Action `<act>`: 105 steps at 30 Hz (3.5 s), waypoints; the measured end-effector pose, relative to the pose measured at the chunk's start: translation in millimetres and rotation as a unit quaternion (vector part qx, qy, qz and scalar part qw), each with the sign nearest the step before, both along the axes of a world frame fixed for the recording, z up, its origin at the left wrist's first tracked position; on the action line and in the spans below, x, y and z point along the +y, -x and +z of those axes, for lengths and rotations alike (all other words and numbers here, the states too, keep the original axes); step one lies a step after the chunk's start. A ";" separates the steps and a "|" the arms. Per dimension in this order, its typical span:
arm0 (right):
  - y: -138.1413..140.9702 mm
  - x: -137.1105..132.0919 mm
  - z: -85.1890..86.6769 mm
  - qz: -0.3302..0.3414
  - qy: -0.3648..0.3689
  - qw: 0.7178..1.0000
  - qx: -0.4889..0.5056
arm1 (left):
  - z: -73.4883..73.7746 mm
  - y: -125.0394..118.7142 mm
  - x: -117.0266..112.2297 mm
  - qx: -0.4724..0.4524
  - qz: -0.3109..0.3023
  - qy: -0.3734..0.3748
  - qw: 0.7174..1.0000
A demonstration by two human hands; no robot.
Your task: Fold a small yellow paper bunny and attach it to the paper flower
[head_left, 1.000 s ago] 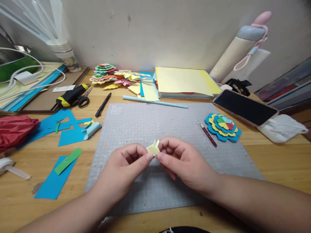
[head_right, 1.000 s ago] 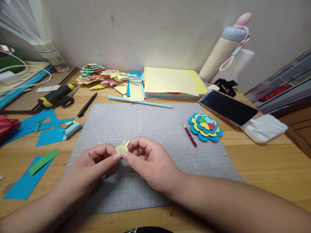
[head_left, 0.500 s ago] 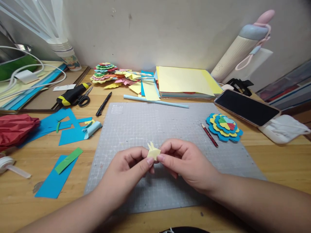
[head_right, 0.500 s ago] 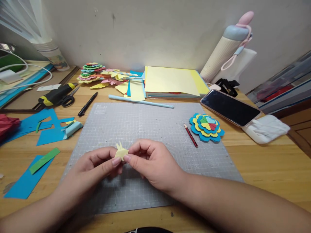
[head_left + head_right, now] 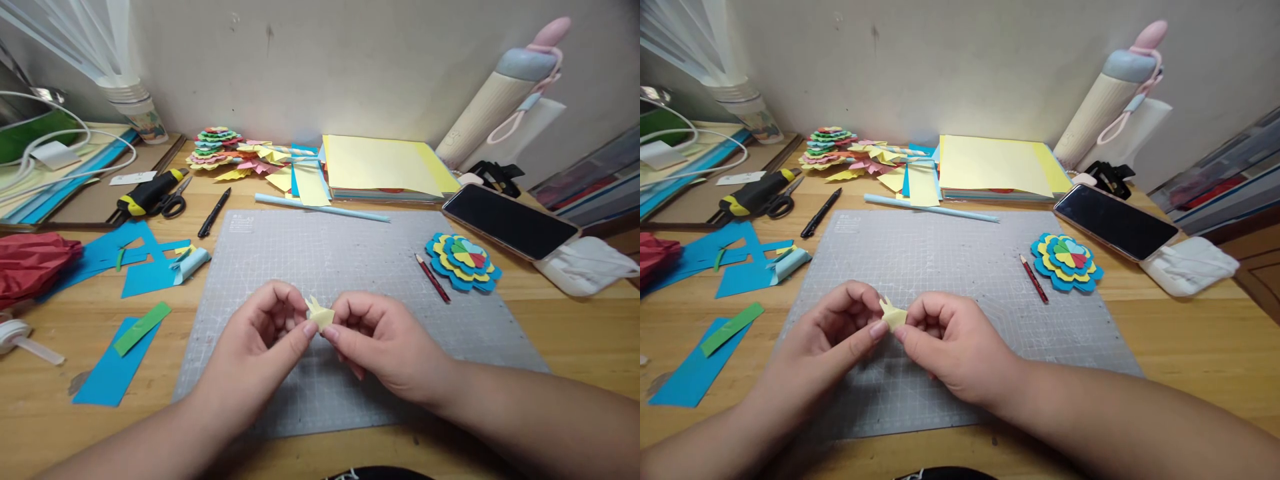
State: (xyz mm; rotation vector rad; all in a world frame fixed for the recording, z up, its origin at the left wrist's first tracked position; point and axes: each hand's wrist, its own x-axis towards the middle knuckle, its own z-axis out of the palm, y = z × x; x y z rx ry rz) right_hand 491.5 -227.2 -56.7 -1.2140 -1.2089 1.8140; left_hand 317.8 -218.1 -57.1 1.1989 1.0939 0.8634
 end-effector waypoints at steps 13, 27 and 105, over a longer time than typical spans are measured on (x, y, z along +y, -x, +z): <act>1.3 -2.4 -1.2 0.008 -0.078 0.996 -0.045 | -0.8 1.3 -2.9 0.089 0.005 -0.078 0.993; 0.3 -3.7 -4.4 0.005 -0.176 0.976 -0.126 | 5.6 2.0 -1.7 0.165 -0.004 -0.214 0.963; -1.2 -0.9 -1.7 0.034 0.041 0.999 -0.003 | -7.6 1.7 3.4 -0.104 -0.059 0.148 0.982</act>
